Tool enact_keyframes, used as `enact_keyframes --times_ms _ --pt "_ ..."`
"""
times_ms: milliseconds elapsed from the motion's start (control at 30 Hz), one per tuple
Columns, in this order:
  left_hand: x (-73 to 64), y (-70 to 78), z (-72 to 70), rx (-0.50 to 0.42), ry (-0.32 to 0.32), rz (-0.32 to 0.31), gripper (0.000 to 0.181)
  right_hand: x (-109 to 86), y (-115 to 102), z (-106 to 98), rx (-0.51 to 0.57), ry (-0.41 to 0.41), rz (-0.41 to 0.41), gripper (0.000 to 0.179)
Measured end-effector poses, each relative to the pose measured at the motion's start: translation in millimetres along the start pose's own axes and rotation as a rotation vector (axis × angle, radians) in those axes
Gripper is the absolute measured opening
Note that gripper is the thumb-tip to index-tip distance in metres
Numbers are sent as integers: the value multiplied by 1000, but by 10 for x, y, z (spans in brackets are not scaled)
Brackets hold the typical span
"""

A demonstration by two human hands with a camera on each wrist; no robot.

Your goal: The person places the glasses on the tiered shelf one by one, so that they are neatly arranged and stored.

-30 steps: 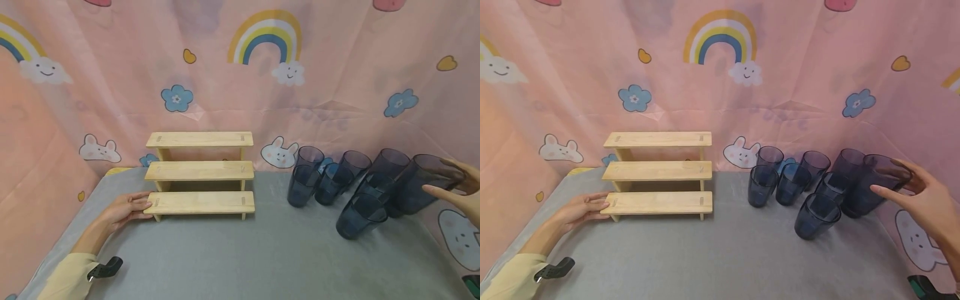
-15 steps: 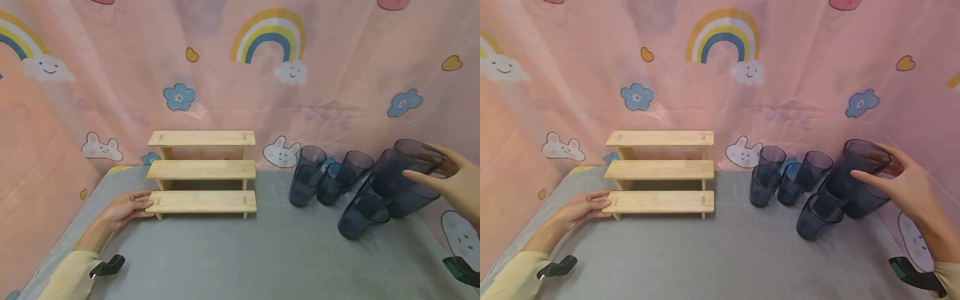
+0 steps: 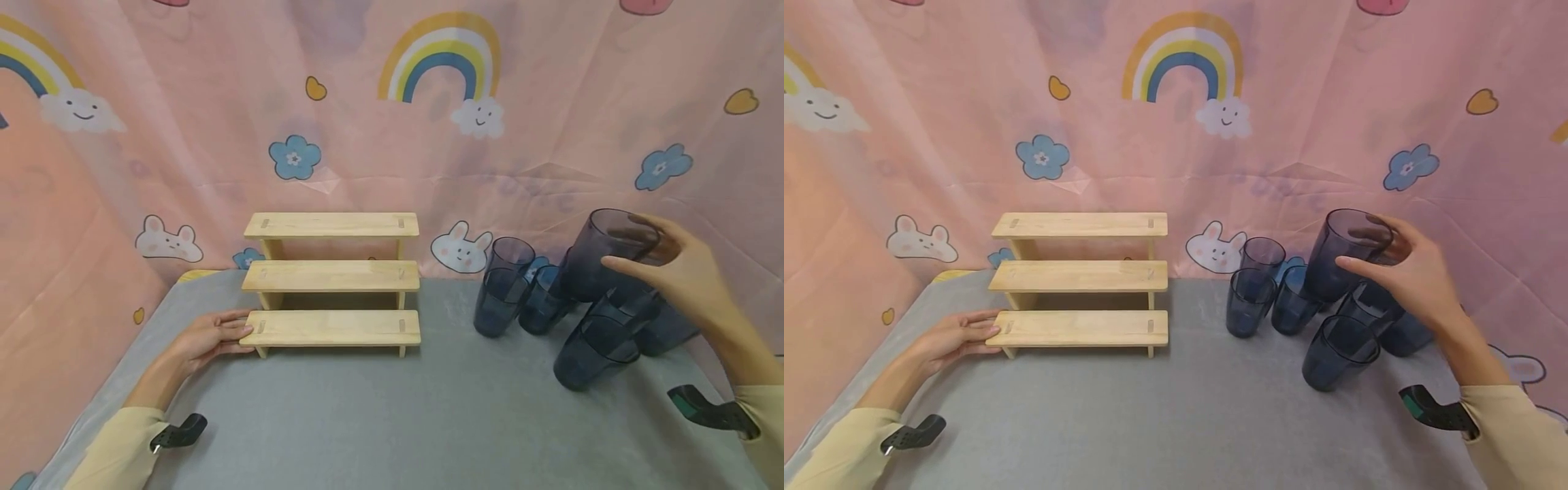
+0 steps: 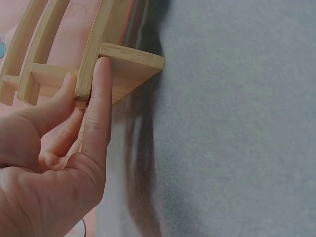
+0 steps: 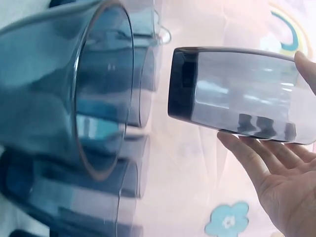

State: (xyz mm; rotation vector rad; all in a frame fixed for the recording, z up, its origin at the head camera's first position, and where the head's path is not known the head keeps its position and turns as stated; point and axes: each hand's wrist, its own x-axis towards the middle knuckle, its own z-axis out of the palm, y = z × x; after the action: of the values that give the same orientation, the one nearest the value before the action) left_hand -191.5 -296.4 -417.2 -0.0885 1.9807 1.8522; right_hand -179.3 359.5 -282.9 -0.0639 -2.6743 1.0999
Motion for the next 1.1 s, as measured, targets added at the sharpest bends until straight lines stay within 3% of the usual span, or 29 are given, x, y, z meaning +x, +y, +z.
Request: enact_keyframes --times_ms 233,367,600,800,1100 --pt "20 7 31 -15 -5 21 67 76 -116 121 57 -46 -146 75" --pt "13 -22 24 -32 -27 30 67 135 -190 258 90 -85 -184 78" --pt "30 -45 -3 -68 -49 26 68 246 -394 492 128 -121 -213 76" --pt "21 -43 -22 -45 -40 14 68 359 -572 701 171 -129 -227 76" --pt "27 -49 -25 -66 -46 12 70 499 -872 879 246 -128 -237 77"
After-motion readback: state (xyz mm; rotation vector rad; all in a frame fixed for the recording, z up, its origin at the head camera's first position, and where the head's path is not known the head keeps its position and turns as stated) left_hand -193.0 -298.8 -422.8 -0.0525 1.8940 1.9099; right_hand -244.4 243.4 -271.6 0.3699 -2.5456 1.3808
